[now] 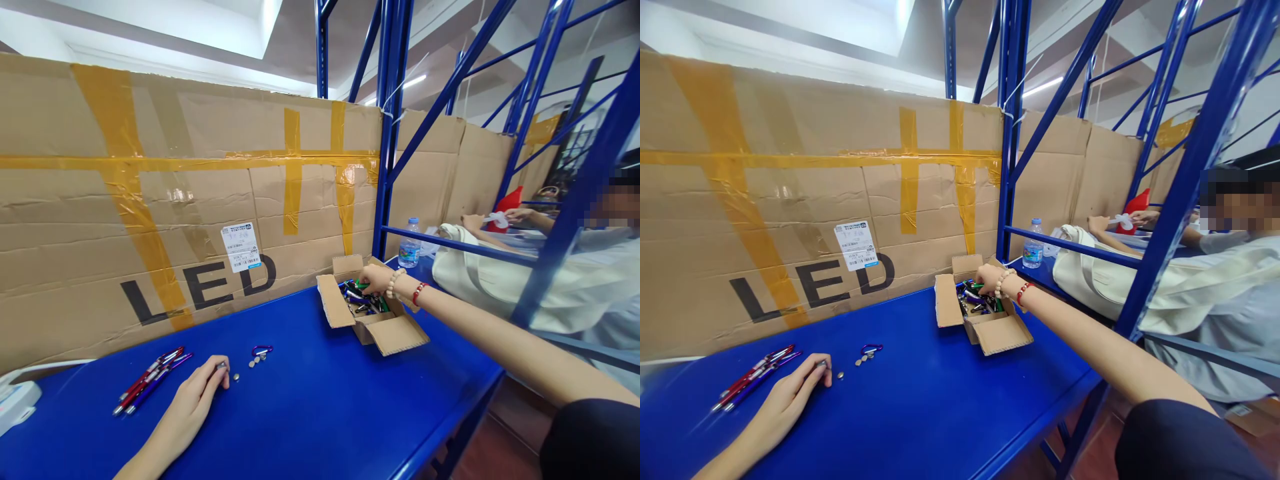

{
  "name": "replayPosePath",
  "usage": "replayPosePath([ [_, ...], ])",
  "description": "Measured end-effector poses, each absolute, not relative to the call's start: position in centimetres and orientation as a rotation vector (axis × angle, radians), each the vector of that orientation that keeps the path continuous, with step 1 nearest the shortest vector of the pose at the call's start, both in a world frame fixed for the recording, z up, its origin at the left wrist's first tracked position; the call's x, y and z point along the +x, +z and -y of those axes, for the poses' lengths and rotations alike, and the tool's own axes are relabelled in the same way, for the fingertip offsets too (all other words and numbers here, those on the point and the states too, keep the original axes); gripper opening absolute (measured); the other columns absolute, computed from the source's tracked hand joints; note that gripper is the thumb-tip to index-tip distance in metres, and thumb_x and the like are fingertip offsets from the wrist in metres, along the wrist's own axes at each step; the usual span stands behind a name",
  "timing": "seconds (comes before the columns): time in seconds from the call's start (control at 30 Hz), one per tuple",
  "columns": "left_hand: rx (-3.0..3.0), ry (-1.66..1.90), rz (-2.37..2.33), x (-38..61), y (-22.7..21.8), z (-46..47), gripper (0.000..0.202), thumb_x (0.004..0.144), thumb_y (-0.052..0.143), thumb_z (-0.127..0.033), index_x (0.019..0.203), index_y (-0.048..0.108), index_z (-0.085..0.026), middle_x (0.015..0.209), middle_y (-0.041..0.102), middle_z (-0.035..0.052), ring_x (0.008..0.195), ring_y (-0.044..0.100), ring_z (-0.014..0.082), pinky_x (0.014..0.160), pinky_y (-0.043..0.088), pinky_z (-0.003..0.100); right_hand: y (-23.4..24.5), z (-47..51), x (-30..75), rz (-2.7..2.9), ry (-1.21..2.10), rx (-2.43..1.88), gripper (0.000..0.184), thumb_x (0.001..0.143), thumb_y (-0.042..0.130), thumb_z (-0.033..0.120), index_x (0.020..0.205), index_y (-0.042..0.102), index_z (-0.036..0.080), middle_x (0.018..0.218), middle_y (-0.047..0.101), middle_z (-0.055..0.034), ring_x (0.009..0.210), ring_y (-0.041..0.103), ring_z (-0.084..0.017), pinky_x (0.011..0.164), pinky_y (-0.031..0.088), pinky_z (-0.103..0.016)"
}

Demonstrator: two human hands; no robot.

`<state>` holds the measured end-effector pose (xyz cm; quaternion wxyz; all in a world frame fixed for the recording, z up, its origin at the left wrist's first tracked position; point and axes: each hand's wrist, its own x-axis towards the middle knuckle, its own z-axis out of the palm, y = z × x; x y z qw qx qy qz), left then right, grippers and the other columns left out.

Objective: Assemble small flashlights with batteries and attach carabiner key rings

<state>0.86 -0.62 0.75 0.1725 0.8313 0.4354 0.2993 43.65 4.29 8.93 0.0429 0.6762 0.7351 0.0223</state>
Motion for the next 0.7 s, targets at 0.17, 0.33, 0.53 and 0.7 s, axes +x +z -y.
replayPosePath([
  [0.17,2.351,0.855,-1.233,0.7,0.5,0.3,0.027,0.091,0.028,-0.042,0.085,0.047,-0.024,0.071,0.058,-0.0021,0.068,0.055,0.0148,0.069,0.041,0.024,9.3,-3.6,42.7,-2.354,0.142,2.075,0.021,0.085,0.053,0.028,0.1,0.059,0.014,0.109,0.057,-0.0074,0.098,0.055,-0.017,0.084,0.045,-0.038],
  [0.33,2.338,0.843,-1.232,0.5,0.1,0.0,0.029,0.091,0.026,-0.045,0.088,0.045,-0.023,0.071,0.057,-0.0016,0.068,0.054,0.0149,0.069,0.04,0.024,7.7,-3.4,40.9,-2.437,-0.154,1.88,0.028,0.067,0.071,0.026,0.091,0.067,0.012,0.085,0.067,-0.0031,0.076,0.061,-0.014,0.07,0.049,-0.025],
  [0.53,2.335,0.855,-1.247,0.5,0.0,0.0,0.03,0.089,0.027,-0.047,0.088,0.045,-0.023,0.07,0.057,-0.0019,0.066,0.054,0.0151,0.068,0.041,0.023,6.0,-4.7,41.1,-2.404,-0.318,1.791,0.023,0.085,0.054,0.031,0.097,0.059,0.011,0.092,0.062,-0.0039,0.079,0.06,-0.014,0.071,0.05,-0.032],
  [0.7,2.351,0.86,-1.231,0.6,0.1,0.0,0.031,0.089,0.027,-0.046,0.087,0.046,-0.023,0.069,0.057,-0.0019,0.065,0.054,0.015,0.067,0.041,0.023,5.5,-5.1,40.9,-2.368,-0.314,1.833,0.026,0.086,0.052,0.03,0.106,0.055,0.013,0.102,0.059,-0.0058,0.087,0.058,-0.015,0.075,0.05,-0.034],
])
